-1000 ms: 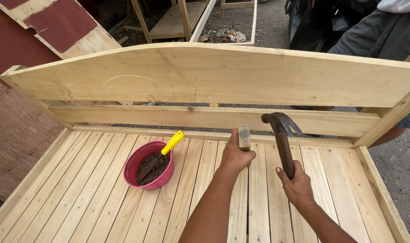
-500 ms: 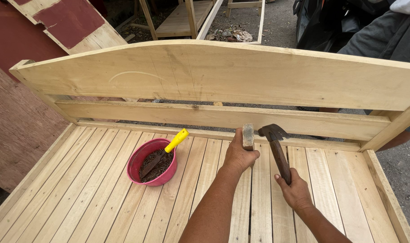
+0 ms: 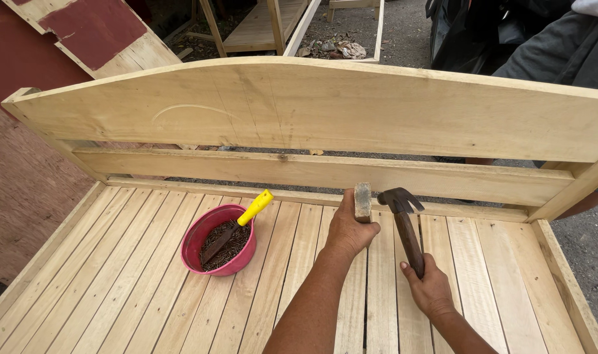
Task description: The person pulls nails out of wooden bench slats using the claw of a hammer, bracing a small wood block against the slats as a fulcrum, and drops the extracted nails into a pink bowl. They reposition along the bench, sit briefly, and continue extracting nails from another section.
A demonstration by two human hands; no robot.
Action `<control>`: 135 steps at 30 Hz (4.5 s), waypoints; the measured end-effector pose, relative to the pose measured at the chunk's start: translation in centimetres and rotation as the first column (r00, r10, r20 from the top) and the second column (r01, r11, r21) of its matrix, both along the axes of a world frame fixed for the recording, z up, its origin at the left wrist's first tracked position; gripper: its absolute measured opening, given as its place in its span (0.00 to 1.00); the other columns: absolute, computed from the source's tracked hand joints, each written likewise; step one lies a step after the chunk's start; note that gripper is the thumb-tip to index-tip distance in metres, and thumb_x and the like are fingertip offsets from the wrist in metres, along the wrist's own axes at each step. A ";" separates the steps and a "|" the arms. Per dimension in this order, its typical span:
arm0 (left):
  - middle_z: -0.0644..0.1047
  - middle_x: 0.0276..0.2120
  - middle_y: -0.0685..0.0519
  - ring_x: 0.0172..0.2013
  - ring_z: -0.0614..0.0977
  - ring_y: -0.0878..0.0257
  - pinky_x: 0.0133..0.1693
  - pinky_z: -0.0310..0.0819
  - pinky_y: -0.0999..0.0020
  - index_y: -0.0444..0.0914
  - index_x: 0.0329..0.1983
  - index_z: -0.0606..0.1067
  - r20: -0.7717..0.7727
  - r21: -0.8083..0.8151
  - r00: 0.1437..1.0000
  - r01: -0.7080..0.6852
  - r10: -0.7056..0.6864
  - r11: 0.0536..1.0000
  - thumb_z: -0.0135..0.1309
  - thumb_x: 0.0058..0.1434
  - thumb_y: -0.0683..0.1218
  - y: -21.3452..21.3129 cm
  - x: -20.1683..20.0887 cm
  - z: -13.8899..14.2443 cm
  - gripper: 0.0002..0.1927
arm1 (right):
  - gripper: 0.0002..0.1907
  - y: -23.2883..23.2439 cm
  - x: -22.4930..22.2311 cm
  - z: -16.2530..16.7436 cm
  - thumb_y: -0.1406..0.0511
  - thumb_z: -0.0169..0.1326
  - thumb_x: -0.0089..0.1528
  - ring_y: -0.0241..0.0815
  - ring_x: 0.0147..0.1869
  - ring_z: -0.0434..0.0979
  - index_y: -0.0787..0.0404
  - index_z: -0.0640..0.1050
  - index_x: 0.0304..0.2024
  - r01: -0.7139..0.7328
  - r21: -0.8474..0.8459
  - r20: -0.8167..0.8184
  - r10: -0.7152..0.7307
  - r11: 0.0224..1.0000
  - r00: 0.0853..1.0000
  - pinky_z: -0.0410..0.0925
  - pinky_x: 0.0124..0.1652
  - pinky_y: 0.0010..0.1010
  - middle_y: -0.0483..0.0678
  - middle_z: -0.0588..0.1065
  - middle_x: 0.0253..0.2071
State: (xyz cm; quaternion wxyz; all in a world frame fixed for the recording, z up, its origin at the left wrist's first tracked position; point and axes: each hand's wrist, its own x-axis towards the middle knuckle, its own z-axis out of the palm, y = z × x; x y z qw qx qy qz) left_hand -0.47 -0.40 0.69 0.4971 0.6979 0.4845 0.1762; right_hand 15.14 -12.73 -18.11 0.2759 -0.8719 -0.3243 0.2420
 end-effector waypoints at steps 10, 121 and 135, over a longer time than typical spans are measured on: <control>0.78 0.52 0.51 0.52 0.82 0.58 0.54 0.81 0.63 0.56 0.66 0.59 -0.004 -0.066 1.000 -0.027 0.027 0.997 0.57 0.53 0.40 -0.3 0.3 0.3 0.39 | 0.21 2.0 0.8 5.3 0.51 0.50 0.69 0.40 0.26 0.77 0.59 0.69 0.53 -0.093 -0.331 -0.079 0.070 0.939 0.994 0.75 0.29 0.34 0.47 0.73 0.25; 0.82 0.47 0.52 0.44 0.86 0.61 0.49 0.83 0.65 0.47 0.61 0.69 -0.021 0.122 0.996 0.084 -0.082 0.989 0.69 0.42 0.39 -4.0 4.6 -1.4 0.40 | 0.22 -12.4 0.5 18.1 0.45 0.54 0.60 0.37 0.20 0.68 0.56 0.75 0.38 -0.147 0.086 -0.092 0.154 0.985 0.984 0.66 0.23 0.33 0.43 0.66 0.16; 0.82 0.46 0.49 0.43 0.86 0.60 0.46 0.86 0.65 0.45 0.59 0.69 -0.044 0.063 0.995 0.097 -0.094 0.993 0.68 0.45 0.40 -4.1 4.2 -1.0 0.36 | 0.20 -11.9 1.3 17.2 0.48 0.54 0.61 0.36 0.18 0.69 0.57 0.75 0.39 -0.071 0.225 -0.111 0.098 0.972 0.989 0.67 0.21 0.32 0.43 0.67 0.15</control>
